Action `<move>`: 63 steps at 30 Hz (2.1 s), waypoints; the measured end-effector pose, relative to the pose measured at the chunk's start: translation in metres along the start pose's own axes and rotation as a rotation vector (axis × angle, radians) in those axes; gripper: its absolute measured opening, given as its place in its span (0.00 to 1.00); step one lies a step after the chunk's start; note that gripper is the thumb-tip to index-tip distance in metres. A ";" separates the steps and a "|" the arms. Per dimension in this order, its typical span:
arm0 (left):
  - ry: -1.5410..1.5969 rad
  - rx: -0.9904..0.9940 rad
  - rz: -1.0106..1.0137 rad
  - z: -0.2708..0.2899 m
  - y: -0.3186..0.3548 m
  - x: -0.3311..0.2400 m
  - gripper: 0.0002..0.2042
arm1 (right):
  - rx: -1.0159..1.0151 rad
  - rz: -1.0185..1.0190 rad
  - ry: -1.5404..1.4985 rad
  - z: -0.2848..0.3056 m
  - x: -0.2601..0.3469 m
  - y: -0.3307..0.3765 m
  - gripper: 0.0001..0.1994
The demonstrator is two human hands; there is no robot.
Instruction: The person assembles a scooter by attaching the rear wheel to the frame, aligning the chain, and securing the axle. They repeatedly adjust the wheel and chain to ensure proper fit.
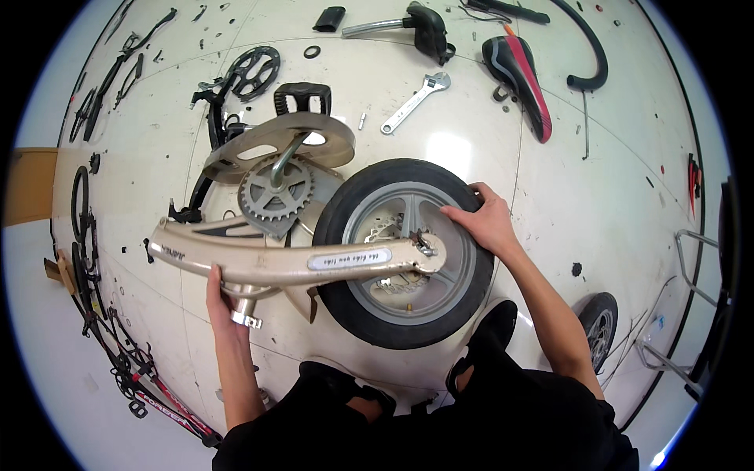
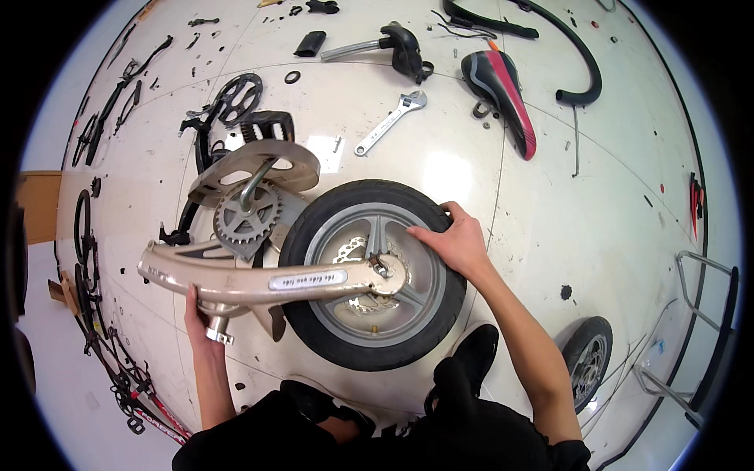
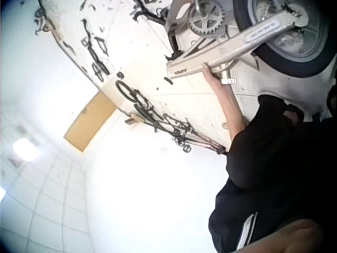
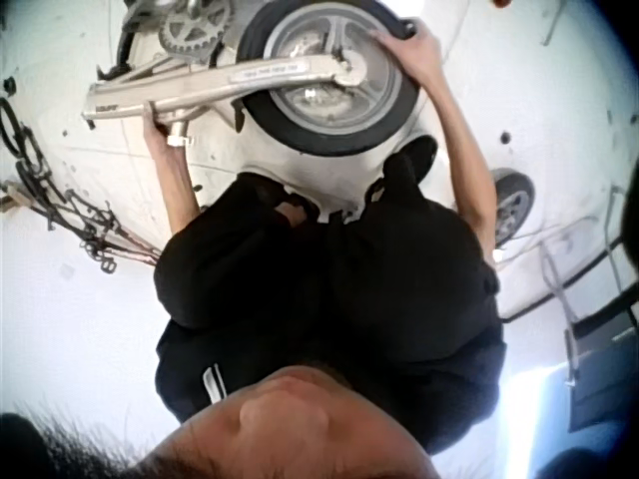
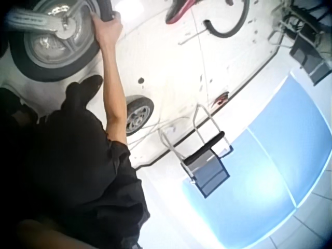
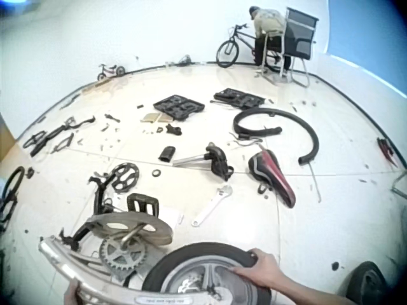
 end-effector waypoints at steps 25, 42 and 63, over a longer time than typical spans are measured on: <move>0.285 0.131 0.061 0.051 0.055 0.055 0.25 | -0.084 0.580 0.035 0.012 0.101 0.030 0.34; -0.021 -0.096 0.072 0.017 0.044 0.016 0.30 | -0.070 0.479 0.047 0.020 0.054 0.016 0.32; 0.048 0.046 -0.001 -0.044 -0.016 -0.037 0.28 | 0.216 0.005 0.539 -0.003 -0.027 0.058 0.36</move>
Point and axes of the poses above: each hand's wrist, its own y-axis away from the middle knuckle, its own z-axis out of the back of the hand, x = y × z, the point moved 10 cm from there along -y, towards the middle knuckle, and after that the axes turned 14 degrees about -y, right-handed, at the moved point
